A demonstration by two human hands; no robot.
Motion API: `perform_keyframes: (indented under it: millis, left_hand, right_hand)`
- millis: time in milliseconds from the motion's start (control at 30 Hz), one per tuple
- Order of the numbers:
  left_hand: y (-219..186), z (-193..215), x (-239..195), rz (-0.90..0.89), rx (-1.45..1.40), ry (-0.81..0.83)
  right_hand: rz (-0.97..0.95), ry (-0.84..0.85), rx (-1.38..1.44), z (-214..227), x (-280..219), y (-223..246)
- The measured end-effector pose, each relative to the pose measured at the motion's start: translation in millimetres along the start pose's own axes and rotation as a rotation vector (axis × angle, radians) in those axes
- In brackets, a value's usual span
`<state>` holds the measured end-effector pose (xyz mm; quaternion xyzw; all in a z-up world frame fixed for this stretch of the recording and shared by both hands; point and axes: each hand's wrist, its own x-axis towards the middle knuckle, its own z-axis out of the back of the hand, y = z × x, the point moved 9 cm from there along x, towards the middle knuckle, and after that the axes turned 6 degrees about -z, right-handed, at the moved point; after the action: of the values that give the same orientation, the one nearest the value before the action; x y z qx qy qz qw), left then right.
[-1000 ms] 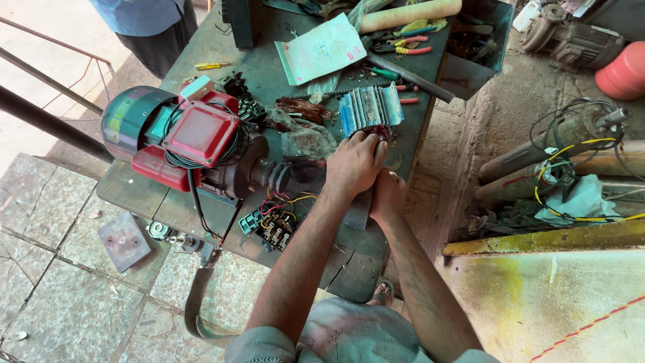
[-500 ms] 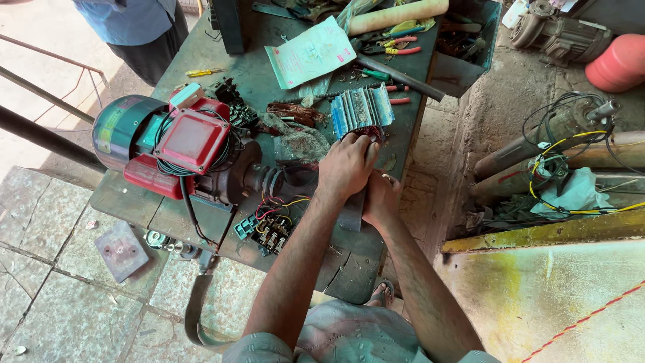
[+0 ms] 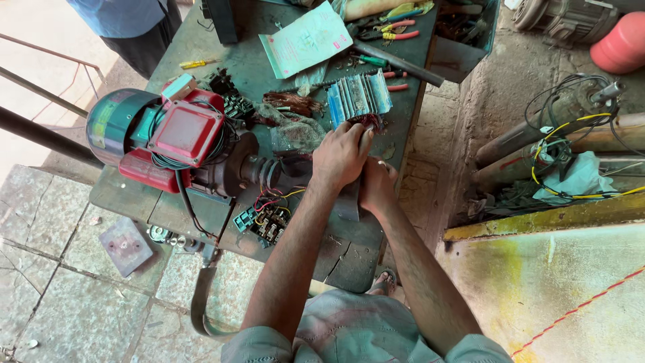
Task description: The person repeatedly handles a small electrical component on a workbench, rotating and inspecting it by hand. They then pick up a black plastic housing containing contacts and manipulate it with both hands. The workbench contains a motor, wires, and various tools.
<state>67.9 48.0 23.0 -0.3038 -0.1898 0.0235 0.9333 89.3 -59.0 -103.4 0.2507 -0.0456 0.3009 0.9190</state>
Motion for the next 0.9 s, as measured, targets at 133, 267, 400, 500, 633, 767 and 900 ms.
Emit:
perform_keyframes:
  millis: [133, 267, 400, 500, 633, 767, 900]
  left_hand:
    - [-2, 4, 0, -0.059, -0.003, -0.054]
    - [2, 1, -1, -0.06, 0.011, -0.001]
    - [11, 11, -1, -0.084, -0.032, -0.007]
    - [26, 13, 0, -0.049, -0.092, 0.035]
    - [39, 15, 3, -0.076, -0.126, 0.061]
    - [50, 12, 5, -0.072, -0.159, 0.104]
    - [57, 16, 2, -0.037, -0.173, 0.101]
  right_hand:
    - [0.054, -0.15, 0.074, 36, -1, 30]
    - [-0.215, -0.196, 0.385, 50, 4, 25]
    - [-0.285, -0.418, 0.847, 80, -9, -7]
    - [-0.717, -0.161, 1.714, 45, -27, -52]
    - [-0.575, 0.083, 2.253, 50, -27, -46]
    - [-0.707, 0.018, 2.106, 47, -38, -52]
    - [-0.807, -0.005, 1.861, 52, -41, -51]
